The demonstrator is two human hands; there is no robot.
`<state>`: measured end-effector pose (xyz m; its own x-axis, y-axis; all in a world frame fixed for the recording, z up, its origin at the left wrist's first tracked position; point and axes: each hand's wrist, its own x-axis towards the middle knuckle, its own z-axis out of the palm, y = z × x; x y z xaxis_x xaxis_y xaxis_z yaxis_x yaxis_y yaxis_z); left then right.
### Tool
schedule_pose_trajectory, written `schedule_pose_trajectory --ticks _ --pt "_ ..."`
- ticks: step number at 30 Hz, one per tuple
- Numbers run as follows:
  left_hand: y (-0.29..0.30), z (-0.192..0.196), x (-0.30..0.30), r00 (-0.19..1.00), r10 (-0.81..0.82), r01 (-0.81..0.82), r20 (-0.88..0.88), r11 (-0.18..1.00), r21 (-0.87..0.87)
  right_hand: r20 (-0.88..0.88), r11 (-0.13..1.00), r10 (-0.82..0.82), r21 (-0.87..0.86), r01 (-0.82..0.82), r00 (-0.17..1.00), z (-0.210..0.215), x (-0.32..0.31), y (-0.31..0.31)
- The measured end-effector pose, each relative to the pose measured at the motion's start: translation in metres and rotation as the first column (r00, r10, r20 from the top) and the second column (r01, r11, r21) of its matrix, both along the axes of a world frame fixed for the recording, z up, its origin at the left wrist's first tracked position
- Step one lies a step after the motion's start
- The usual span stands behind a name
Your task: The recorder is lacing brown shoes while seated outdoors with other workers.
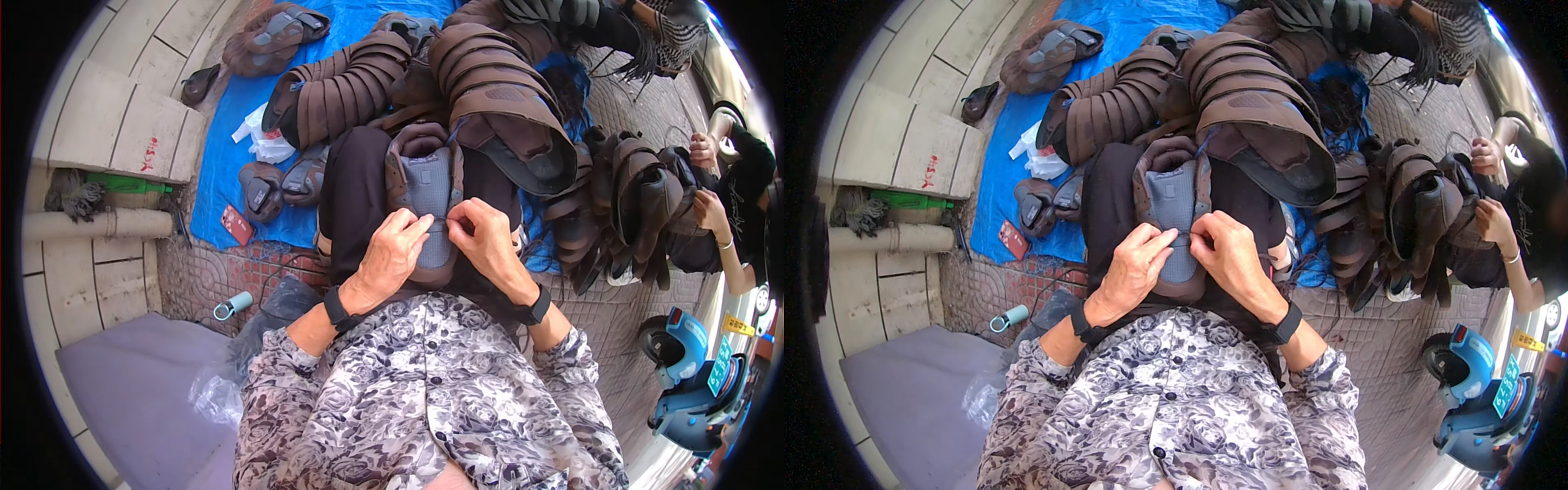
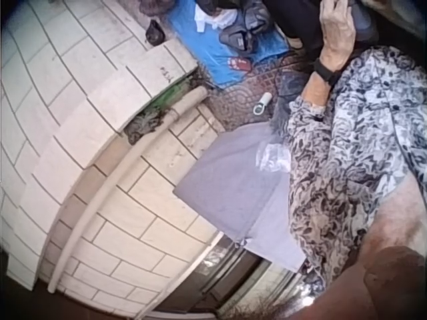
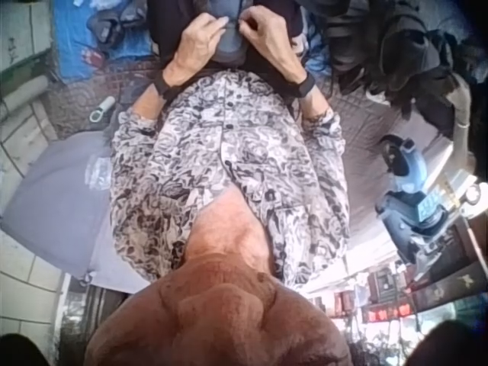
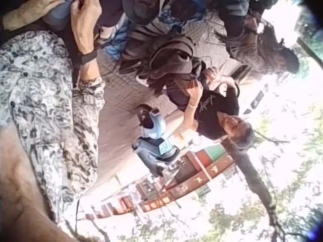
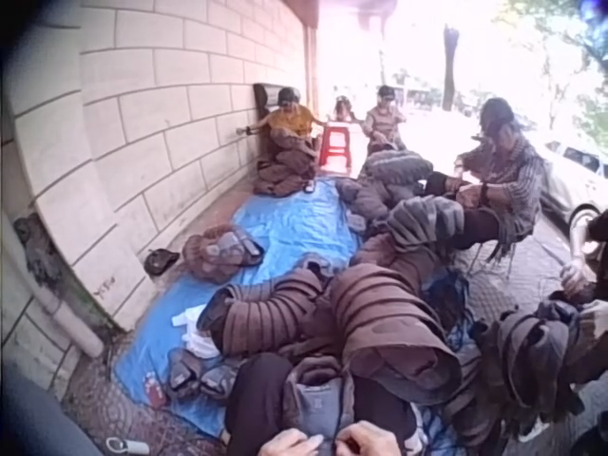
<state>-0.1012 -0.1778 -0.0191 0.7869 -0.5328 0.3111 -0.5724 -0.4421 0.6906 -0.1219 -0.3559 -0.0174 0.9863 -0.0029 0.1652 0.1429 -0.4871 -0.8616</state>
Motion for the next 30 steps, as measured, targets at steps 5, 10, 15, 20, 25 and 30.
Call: schedule_pose_trajectory --ticks 5,10,15,20,25,30 --pt "-0.0001 -0.0007 -0.0010 1.000 -0.013 0.012 0.026 1.000 0.029 0.038 0.998 0.050 -0.027 -0.049 0.998 -0.0004 0.0000 0.0003" --pt "-0.0025 -0.0021 -0.0043 1.000 0.005 -0.006 0.029 1.000 0.031 0.045 0.999 0.045 -0.032 -0.043 0.998 0.0001 0.0005 0.0019" --pt "-0.0022 -0.0021 -0.0055 1.000 0.003 -0.004 0.026 0.999 0.051 0.057 0.999 0.015 -0.033 -0.013 0.998 -0.0008 -0.0008 0.0036" --pt "-0.0019 -0.0022 -0.0048 1.000 -0.006 0.004 0.031 0.998 0.066 0.032 0.998 0.024 -0.054 -0.022 0.999 -0.0023 -0.0002 0.0026" --pt "-0.0009 -0.0024 -0.0048 0.999 -0.008 0.005 0.046 0.997 0.074 0.053 0.999 0.012 -0.044 -0.010 0.999 -0.0023 0.0002 0.0070" --pt "-0.0012 -0.0010 -0.0041 0.999 -0.005 0.004 0.032 0.999 0.044 0.036 1.000 -0.008 -0.015 0.009 0.999 -0.0018 0.0008 0.0060"
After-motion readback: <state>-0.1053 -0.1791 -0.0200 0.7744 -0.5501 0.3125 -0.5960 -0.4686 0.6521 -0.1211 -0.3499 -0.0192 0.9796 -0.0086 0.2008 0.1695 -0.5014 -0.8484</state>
